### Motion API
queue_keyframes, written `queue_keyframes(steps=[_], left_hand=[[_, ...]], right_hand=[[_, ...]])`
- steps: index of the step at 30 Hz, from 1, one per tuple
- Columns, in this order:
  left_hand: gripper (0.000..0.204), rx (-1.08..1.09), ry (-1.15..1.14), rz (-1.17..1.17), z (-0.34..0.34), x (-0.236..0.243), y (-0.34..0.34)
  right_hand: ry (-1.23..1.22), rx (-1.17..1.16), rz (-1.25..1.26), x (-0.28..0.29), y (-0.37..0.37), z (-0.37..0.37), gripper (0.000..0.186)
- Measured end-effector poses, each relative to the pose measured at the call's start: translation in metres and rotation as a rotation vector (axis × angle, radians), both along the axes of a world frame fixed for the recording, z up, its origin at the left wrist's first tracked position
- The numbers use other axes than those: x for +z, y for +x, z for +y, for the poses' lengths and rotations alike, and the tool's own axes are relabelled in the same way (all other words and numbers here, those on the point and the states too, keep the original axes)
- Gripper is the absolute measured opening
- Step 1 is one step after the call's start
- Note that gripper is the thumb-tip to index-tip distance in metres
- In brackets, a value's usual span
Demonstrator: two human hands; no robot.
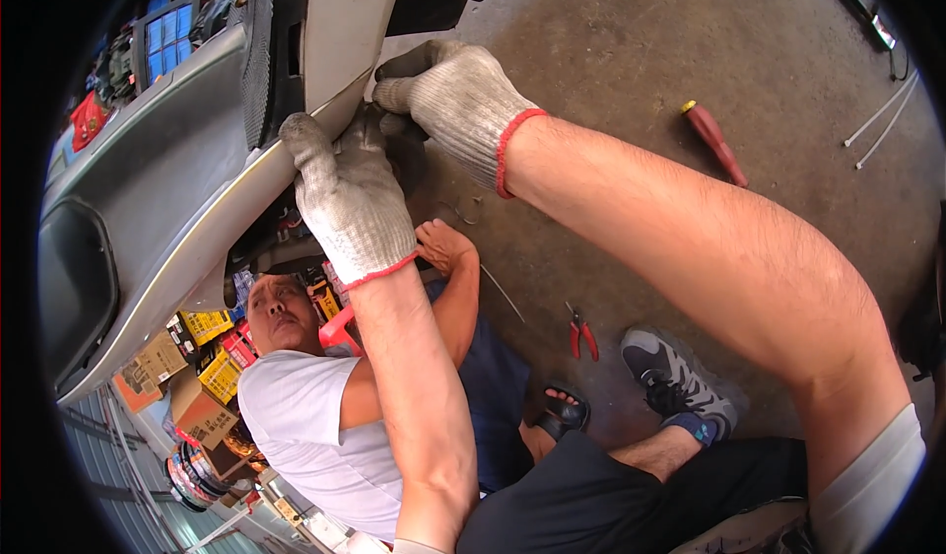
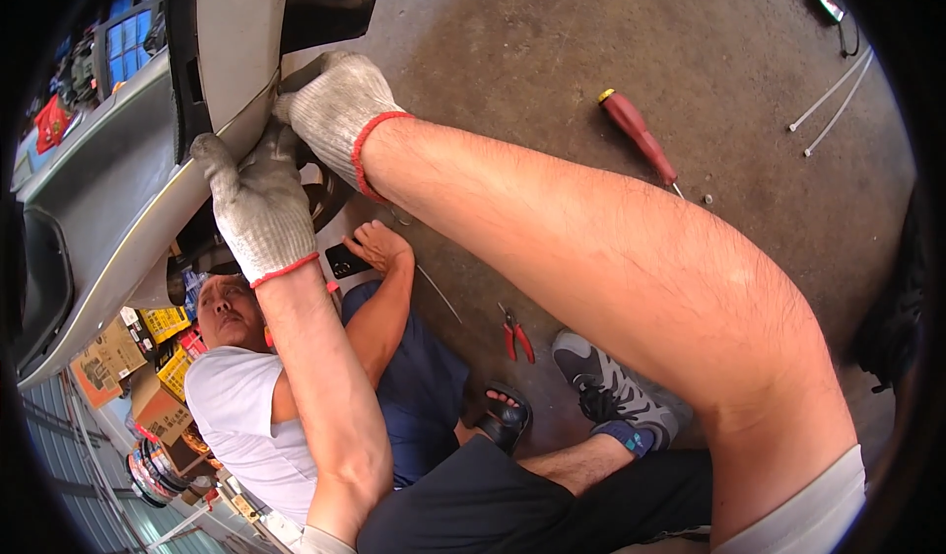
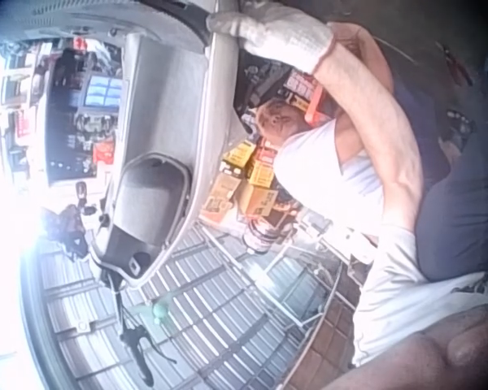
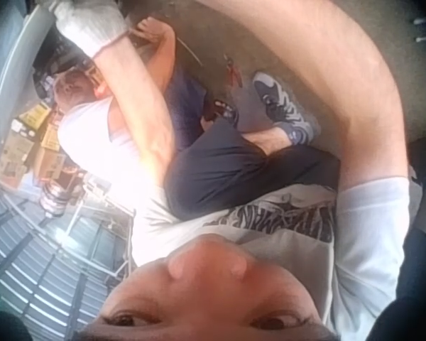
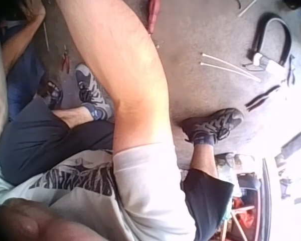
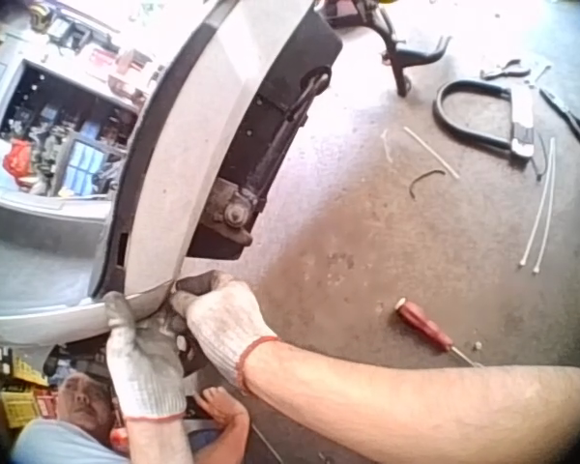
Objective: Assembling and securing plastic panels on a white scooter using a screwdriver and zip ties.
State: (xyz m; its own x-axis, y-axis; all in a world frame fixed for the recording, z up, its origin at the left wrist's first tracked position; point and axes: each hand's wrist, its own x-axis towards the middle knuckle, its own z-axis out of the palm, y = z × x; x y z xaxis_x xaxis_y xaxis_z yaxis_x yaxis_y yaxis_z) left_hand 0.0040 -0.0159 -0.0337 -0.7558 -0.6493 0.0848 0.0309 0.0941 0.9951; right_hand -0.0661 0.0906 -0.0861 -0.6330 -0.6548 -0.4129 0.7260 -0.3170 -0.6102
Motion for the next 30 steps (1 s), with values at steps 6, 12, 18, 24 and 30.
queue_keyframes(steps=[6,12,18,24,30], left_hand=[[0.074,-0.009,-0.012,-0.012,-0.002,0.0,0.0],[0.072,0.015,0.006,-0.003,-0.001,0.0,0.0],[0.069,0.024,-0.009,-0.016,0.0,0.002,0.001],[0.065,-0.011,0.038,-0.021,-0.001,0.003,0.002],[0.065,0.009,-0.002,-0.023,0.0,0.002,0.001]], right_hand=[[0.043,-0.009,0.204,-0.004,-0.005,-0.003,0.029],[0.14,-0.102,0.305,-0.005,-0.005,-0.009,0.029],[-0.054,-0.078,0.053,0.001,0.003,-0.008,0.03],[-0.222,-0.17,-0.193,0.003,0.009,-0.015,0.025],[-0.251,-0.184,-0.254,0.009,0.01,-0.01,0.022]])
